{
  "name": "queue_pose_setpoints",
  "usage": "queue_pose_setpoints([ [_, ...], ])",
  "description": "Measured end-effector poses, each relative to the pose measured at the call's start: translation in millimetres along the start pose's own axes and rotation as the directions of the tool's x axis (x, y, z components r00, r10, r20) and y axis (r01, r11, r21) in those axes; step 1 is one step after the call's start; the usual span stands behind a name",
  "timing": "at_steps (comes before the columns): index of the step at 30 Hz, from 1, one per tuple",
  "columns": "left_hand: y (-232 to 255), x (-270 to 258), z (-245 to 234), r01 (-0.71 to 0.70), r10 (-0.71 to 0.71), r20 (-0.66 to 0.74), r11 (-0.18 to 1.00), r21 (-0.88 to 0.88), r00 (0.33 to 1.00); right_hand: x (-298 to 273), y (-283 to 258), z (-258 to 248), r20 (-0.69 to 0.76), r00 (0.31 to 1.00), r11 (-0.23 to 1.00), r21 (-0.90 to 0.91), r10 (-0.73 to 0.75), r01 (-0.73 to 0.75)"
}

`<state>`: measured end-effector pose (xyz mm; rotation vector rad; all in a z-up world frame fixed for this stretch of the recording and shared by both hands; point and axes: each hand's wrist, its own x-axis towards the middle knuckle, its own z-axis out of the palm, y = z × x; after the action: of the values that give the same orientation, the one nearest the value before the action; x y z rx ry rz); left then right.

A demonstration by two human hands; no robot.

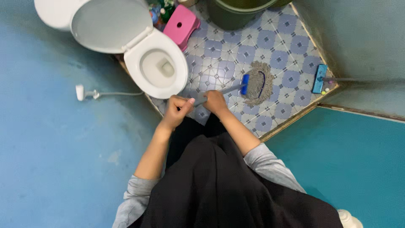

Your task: The person wrings out a mop by hand over a toilet, mops the tiled floor of a bathroom using water from a bucket, and then mops the upper wall surfaces.

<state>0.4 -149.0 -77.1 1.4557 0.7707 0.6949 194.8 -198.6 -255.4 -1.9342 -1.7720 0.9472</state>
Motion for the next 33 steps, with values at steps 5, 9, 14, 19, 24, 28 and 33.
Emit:
queue_pose_setpoints([
  [5, 37, -39, -4, 0.075, -0.055, -0.128, 0.984, 0.159, 0.99, -12, -49, 11, 0.051, 0.988, 0.988, 0.055, -0.149, 0.146],
  [9, 68, -71, -14, 0.133, -0.087, -0.21, 0.967, 0.216, 0.974, -24, -95, 20, 0.223, 0.952, 0.975, 0.111, -0.211, 0.19],
  [14, 93, -123, -17, 0.203, -0.118, -0.312, 0.945, 0.257, 0.943, -43, -134, 69, 0.239, 0.903, 0.925, 0.228, -0.357, 0.305],
  [19, 104, -165, -12, 0.325, -0.236, -0.343, 0.917, 0.231, 0.909, -61, -140, 135, 0.296, 0.806, 0.832, 0.402, -0.512, 0.382],
  [24, 101, -181, -2, 0.162, -0.155, -0.046, 0.949, 0.271, 0.987, -77, -127, 141, 0.37, 0.709, 0.791, 0.405, -0.6, 0.458],
  [28, 108, -180, 9, 0.003, -0.01, 0.034, 0.983, 0.184, 0.999, -84, -138, 100, 0.37, 0.722, 0.811, 0.302, -0.584, 0.501],
  [33, 129, -144, 33, -0.091, 0.087, 0.033, 0.988, 0.125, 0.996, -85, -127, 22, 0.347, 0.789, 0.862, 0.228, -0.507, 0.453],
])
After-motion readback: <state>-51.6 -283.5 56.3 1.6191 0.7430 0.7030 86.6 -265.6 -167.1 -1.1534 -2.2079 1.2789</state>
